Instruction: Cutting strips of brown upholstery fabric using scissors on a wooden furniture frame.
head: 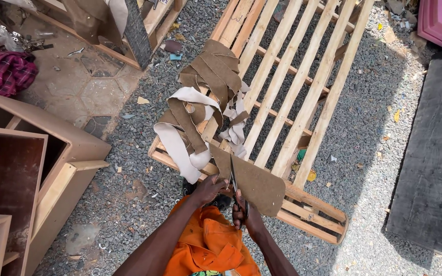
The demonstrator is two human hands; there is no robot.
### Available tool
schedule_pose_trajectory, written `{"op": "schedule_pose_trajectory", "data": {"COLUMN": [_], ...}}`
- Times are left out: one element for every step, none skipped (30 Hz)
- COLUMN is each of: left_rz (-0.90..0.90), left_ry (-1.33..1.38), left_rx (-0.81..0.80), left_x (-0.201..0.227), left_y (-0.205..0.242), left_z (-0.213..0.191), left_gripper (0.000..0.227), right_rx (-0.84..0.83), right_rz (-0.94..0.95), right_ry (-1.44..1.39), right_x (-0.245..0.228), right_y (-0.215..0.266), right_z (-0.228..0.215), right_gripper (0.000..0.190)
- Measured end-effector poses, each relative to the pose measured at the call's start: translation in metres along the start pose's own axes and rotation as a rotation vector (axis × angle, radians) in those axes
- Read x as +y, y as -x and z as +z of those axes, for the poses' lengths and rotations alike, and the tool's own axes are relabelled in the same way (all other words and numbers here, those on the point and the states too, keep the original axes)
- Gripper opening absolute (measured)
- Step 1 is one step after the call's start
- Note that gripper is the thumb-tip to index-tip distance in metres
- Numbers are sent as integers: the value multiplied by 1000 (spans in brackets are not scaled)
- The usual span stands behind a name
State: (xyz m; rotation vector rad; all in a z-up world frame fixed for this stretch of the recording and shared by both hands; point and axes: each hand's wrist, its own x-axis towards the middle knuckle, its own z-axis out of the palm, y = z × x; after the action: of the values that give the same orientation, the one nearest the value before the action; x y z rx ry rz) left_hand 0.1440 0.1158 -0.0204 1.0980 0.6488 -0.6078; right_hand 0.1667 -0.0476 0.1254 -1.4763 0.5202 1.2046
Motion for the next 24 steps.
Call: {"op": "schedule_pose_trajectory", "data": {"left_rz": [79,157,158,105,49,48,116,185,187,198,209,210,212,215,218,241,257,253,219,185,185,163,139,137], "left_ry": [64,128,131,-94,-317,-312,-357,-402,-399,-442,-487,-487,-413,-339,-336,-361,-388,-387,-392,-396,-395,-386,-381,-381], "left_rx": [-30,-61,-63,-39,-10,-7,15,37,32,29,39,46,39,31,31,11,0,8,9,11,11,8,11,16], "left_x": [-10,-20,2,23,43,35,28,21,11,1,-8,-7,-4,-2,1,4,4,-8,-17,-26,-25,-24,-23,-23], "left_y": [-7,-13,5,24,44,41,38,36,29,22,17,22,26,29,32,35,42,36,27,17,20,23,28,32], "left_z": [-1,-2,3,8,12,14,13,12,11,10,2,1,1,2,6,10,10,6,5,4,4,3,0,-4], "left_gripper": [58,29,29,27,31,31,23,34,34,37,41,41,41,42,42,39,36,36,38,40,40,42,44,44], "right_rx": [16,31,34,-35,-108,-110,-134,-159,-153,-96,-52,-58,-48,-38,-36,-129,-233,-241,-218,-195,-195,-115,-41,-47], "right_rz": [-23,-46,-46,7,64,67,83,98,98,56,13,12,-10,-32,-33,12,63,66,56,46,47,41,36,37], "right_ry": [-13,-25,-22,9,41,45,46,47,48,29,13,16,70,124,128,139,148,150,162,174,175,119,62,62], "right_x": [-1,-2,-4,-5,-5,-12,-18,-25,-24,-24,-24,-23,-24,-24,-24,-25,-22,-25,-30,-35,-33,-30,-28,-29], "right_y": [3,6,4,2,-1,0,-1,-1,-2,-4,-9,-7,-5,-3,-8,-12,-17,-16,-15,-13,-19,-25,-31,-28], "right_z": [2,5,3,1,1,0,1,3,0,-3,-1,0,0,0,-4,-7,-7,-2,0,2,-3,-9,-10,-6], "right_gripper": [58,56,56,62,73,73,72,71,71,65,63,63,63,63,63,69,78,78,73,70,70,64,62,62]}}
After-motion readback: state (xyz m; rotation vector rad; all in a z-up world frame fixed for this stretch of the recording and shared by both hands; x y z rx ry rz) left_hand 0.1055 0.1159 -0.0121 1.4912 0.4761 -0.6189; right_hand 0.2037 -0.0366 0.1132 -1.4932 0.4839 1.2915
